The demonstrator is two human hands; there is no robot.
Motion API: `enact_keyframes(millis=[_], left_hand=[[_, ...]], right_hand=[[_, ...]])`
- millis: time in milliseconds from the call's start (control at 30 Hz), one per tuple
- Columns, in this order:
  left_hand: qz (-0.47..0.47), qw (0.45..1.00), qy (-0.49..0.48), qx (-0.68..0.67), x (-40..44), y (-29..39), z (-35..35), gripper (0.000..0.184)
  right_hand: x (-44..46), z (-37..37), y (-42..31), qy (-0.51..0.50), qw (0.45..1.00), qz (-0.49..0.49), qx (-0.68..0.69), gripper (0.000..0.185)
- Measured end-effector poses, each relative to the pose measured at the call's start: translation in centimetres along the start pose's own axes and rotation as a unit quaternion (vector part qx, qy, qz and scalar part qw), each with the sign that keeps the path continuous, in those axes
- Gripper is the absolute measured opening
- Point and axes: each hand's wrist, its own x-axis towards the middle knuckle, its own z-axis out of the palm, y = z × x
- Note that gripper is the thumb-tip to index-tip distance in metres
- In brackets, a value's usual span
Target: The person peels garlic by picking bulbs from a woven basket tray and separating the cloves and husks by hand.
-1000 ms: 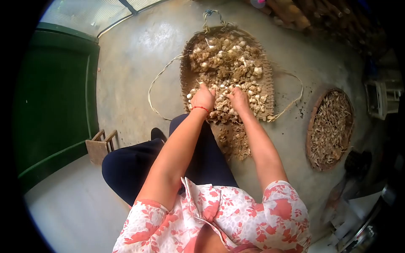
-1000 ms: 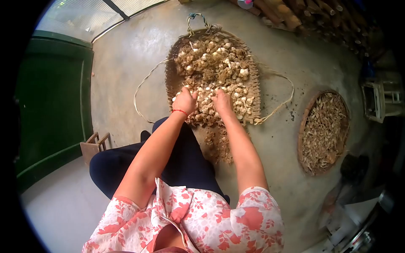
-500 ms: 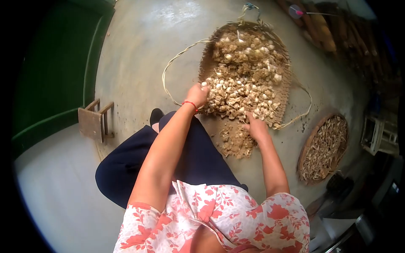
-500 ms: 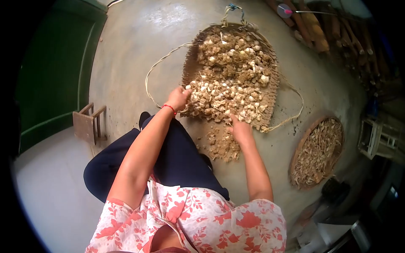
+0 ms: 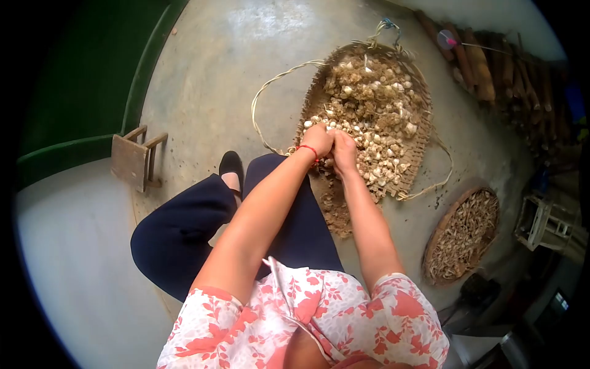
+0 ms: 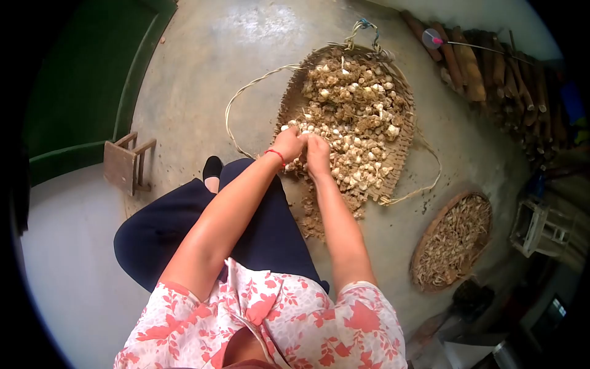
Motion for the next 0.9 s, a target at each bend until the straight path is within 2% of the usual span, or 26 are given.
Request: enact_keyframes(millis=[33, 100, 133, 167, 233, 267, 300, 367, 433, 467, 500, 533, 567, 633, 667, 733, 767, 833, 900], left_hand=[[-0.002, 1.0, 0.001, -0.002, 0.1, 0.0, -0.2, 0.026], [-0.007, 0.997, 0.073, 0.009, 0.1, -0.1, -0.7, 0.029], [-0.012, 0.998, 0.067, 0.011, -0.8, 0.6, -1.6, 0.028], [-0.012, 0.997, 0.075, 0.012, -0.6, 0.5, -2.1, 0.028], [-0.005, 0.997, 0.078, -0.015, -0.7, -0.4, -2.4, 0.026], [-0.019, 0.999, 0.03, -0.008, -0.2, -1.0, -2.6, 0.029], [-0.018, 0.999, 0.031, -0.013, 0.1, -1.1, -2.2, 0.029], [-0.047, 0.995, -0.058, -0.063, 0.3, -1.9, -1.7, 0.038], [-0.049, 0.991, -0.066, -0.104, 1.0, -3.2, -0.6, 0.045], [0.015, 0.999, -0.004, -0.044, 0.9, -3.5, -0.5, 0.047], [0.078, 0.995, 0.052, 0.016, 0.7, -3.5, -0.3, 0.049], [0.06, 0.997, 0.046, -0.011, 0.3, -2.9, -1.0, 0.05], [-0.01, 0.997, -0.002, -0.072, 0.2, -2.1, -2.0, 0.049], [-0.009, 0.995, -0.003, -0.097, 0.5, -2.9, -1.8, 0.047], [-0.009, 0.994, -0.003, -0.105, 0.3, -3.0, -1.9, 0.046], [-0.088, 0.961, -0.035, -0.259, -0.1, -1.0, -3.1, 0.042], [-0.089, 0.962, -0.039, -0.256, -0.5, 0.1, -3.6, 0.042], [-0.116, 0.908, -0.138, -0.378, -1.7, 2.4, -4.4, 0.039], [-0.092, 0.9, -0.158, -0.397, -2.0, 3.5, -3.9, 0.037]], right_hand=[[1.4, 0.0, 1.4, -0.001, 1.0, 0.001, -0.002, 0.021], [3.7, -0.3, 4.4, 0.135, 0.98, -0.038, -0.138, 0.02], [3.3, -0.7, 2.7, 0.232, 0.96, 0.074, -0.136, 0.021], [5.4, -3.8, 5.8, 0.219, 0.948, -0.016, -0.232, 0.02], [4.2, -3.6, 2.8, 0.092, 0.897, -0.076, -0.426, 0.018], [2.7, -1.8, 0.1, 0.04, 0.855, -0.041, -0.516, 0.023], [2.5, -1.0, -1.6, 0.04, 0.852, -0.043, -0.52, 0.023], [2.7, 0.6, -3.8, 0.001, 0.725, -0.082, -0.684, 0.031], [5.4, 1.5, -5.1, 0.029, 0.746, -0.076, -0.661, 0.045], [7.1, 1.8, -5.2, 0.019, 0.737, -0.002, -0.676, 0.05], [8.0, 1.6, -4.5, 0.008, 0.709, 0.004, -0.705, 0.049], [9.5, 0.3, -3.1, -0.022, 0.678, -0.049, -0.733, 0.046], [9.7, 0.4, -3.5, -0.02, 0.667, -0.038, -0.744, 0.041], [9.7, -0.2, -3.6, 0.005, 0.692, -0.066, -0.719, 0.035], [8.8, -0.4, -4.2, 0.014, 0.738, -0.072, -0.671, 0.035], [6.5, -0.8, -5.8, 0.049, 0.802, -0.125, -0.582, 0.034], [4.8, -0.7, -6.2, 0.052, 0.803, -0.121, -0.581, 0.034], [0.7, 0.4, -7.4, 0.0, 0.918, -0.115, -0.379, 0.027], [-1.2, -0.2, -6.0, -0.033, 0.908, -0.185, -0.375, 0.024]])
